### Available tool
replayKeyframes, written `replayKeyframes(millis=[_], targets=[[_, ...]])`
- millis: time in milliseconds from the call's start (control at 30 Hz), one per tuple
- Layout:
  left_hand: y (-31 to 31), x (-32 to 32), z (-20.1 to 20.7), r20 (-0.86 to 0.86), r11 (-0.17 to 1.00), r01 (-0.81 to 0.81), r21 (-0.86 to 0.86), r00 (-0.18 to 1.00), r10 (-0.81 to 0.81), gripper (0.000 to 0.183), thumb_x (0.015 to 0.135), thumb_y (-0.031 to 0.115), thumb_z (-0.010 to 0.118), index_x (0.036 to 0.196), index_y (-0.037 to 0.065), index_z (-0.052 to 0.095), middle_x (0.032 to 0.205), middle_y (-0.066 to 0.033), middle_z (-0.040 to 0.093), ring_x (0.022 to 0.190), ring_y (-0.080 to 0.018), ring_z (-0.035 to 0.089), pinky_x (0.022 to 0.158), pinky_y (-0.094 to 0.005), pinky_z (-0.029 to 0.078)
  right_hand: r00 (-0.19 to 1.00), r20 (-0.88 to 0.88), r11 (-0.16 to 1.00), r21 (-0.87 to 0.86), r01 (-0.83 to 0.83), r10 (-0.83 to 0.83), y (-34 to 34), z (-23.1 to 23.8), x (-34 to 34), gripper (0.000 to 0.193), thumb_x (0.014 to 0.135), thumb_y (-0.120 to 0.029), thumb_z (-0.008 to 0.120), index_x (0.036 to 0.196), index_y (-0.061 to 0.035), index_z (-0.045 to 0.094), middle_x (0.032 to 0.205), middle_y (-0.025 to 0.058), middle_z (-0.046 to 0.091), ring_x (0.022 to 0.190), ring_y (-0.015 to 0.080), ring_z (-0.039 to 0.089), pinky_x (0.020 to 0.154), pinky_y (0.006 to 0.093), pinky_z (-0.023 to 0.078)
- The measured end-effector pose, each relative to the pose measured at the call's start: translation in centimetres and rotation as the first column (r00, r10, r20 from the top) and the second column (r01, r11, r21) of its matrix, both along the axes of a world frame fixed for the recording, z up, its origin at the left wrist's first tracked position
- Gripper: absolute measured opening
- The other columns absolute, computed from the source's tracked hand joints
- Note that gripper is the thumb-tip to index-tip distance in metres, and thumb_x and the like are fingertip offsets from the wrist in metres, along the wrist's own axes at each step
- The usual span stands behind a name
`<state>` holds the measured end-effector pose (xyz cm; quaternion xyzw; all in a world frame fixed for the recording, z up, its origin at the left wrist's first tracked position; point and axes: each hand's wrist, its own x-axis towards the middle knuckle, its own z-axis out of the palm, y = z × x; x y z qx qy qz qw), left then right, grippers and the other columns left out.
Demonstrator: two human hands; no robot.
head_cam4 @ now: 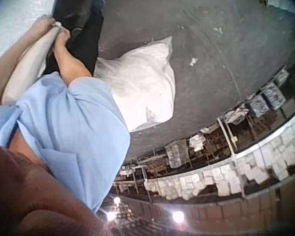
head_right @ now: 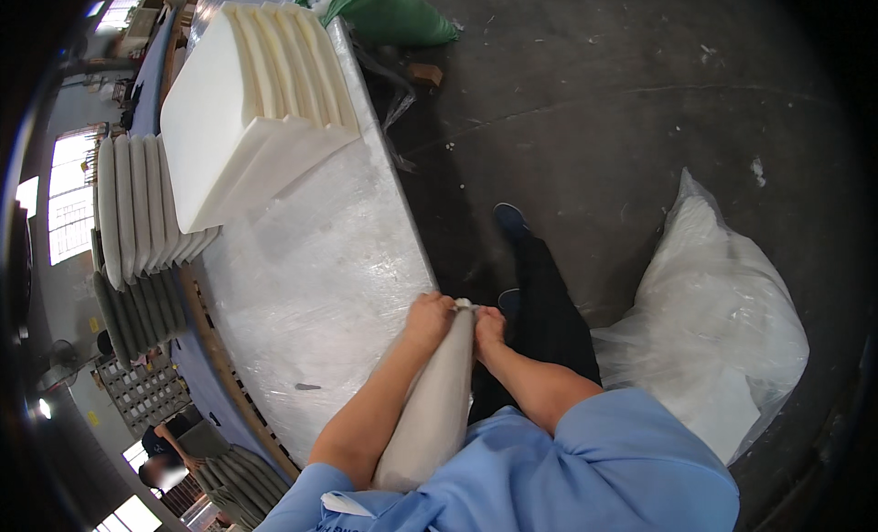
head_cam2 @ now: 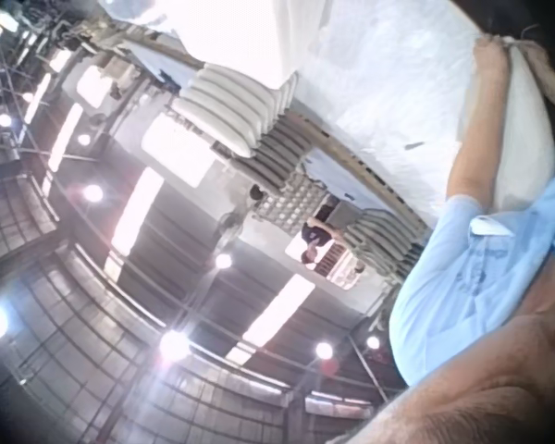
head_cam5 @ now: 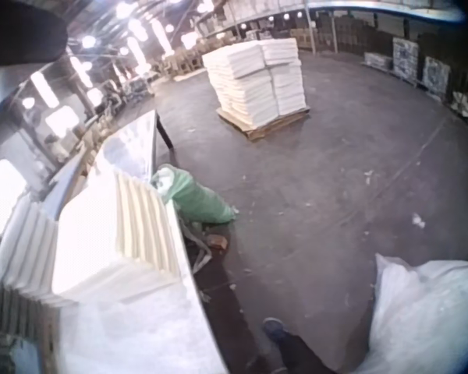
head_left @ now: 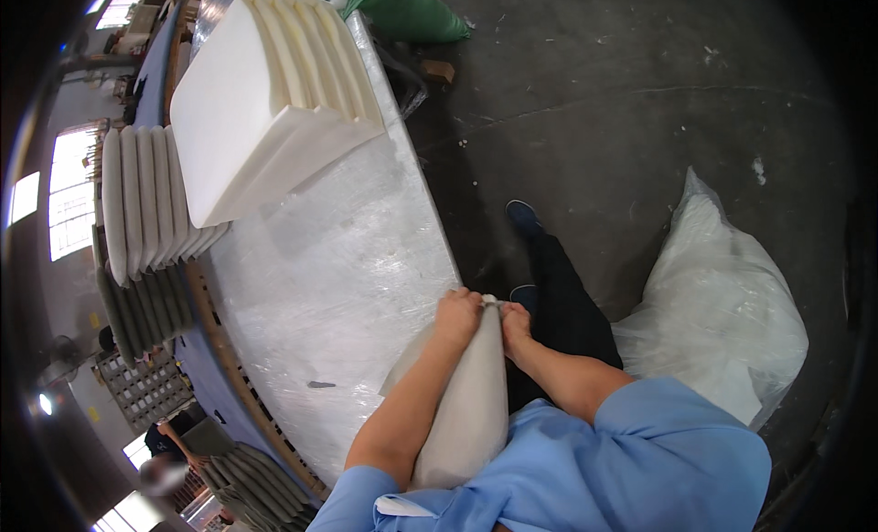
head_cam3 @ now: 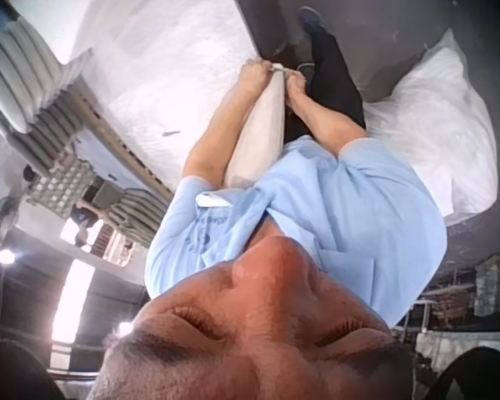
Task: The person wraps rectangular foam cushions in white fabric covers, aligning edges and smoothing the surface. The person then stacks the wrapped cushions on a nearby pile. The person also handles small white foam pieces, placing them into a green bag.
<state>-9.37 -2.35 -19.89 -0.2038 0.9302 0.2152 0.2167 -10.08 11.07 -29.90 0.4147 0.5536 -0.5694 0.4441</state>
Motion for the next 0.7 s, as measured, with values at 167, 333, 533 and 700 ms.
replayKeyframes(millis=[167,333,533,700], targets=[[2.4,-0.2,-1.8,-0.056,0.971,0.000,0.241,0.998,0.014,0.010,0.085,0.011,0.069,0.094,0.005,0.069,0.094,-0.0155,0.073,0.093,-0.0376,0.069,0.083,-0.0487,0.054,0.997,0.065,0.998,0.049,0.042,-0.045,2.6,0.7,-0.6,0.015,0.107,-0.019,0.053,0.102,-0.0086,0.063,0.093,0.0032,0.065,0.087,0.0169,0.061,0.080,0.0364,0.052],[2.7,-1.9,-2.0,0.186,0.945,-0.227,0.234,0.965,0.185,0.022,0.092,0.022,0.067,0.102,0.003,0.070,0.103,-0.0218,0.074,0.100,-0.0413,0.071,0.088,-0.0495,0.055,0.992,0.077,0.983,-0.147,0.110,-0.099,3.4,-0.6,-0.8,0.019,0.108,-0.023,0.051,0.101,-0.0097,0.063,0.098,0.0030,0.065,0.090,0.0194,0.062,0.079,0.0386,0.052],[1.7,-2.1,-2.7,0.339,0.946,-0.186,0.264,0.937,0.090,0.040,0.095,0.038,0.066,0.111,0.002,0.074,0.107,-0.0243,0.073,0.104,-0.0413,0.070,0.093,-0.0479,0.055,0.934,0.331,0.975,-0.124,0.184,-0.134,1.9,-0.4,-2.0,0.030,0.104,-0.038,0.058,0.103,-0.0092,0.068,0.102,0.0083,0.070,0.092,0.0239,0.067,0.080,0.0408,0.054],[2.8,-0.2,-5.7,0.209,0.944,-0.176,0.279,0.971,0.120,0.038,0.098,0.035,0.063,0.109,0.001,0.074,0.109,-0.0248,0.073,0.105,-0.0404,0.071,0.094,-0.0477,0.055,0.941,0.334,0.947,-0.315,0.057,0.055,1.4,-1.4,-2.1,0.035,0.100,-0.038,0.062,0.107,-0.0047,0.073,0.096,0.0116,0.074,0.089,0.0288,0.072,0.083,0.0409,0.056]])
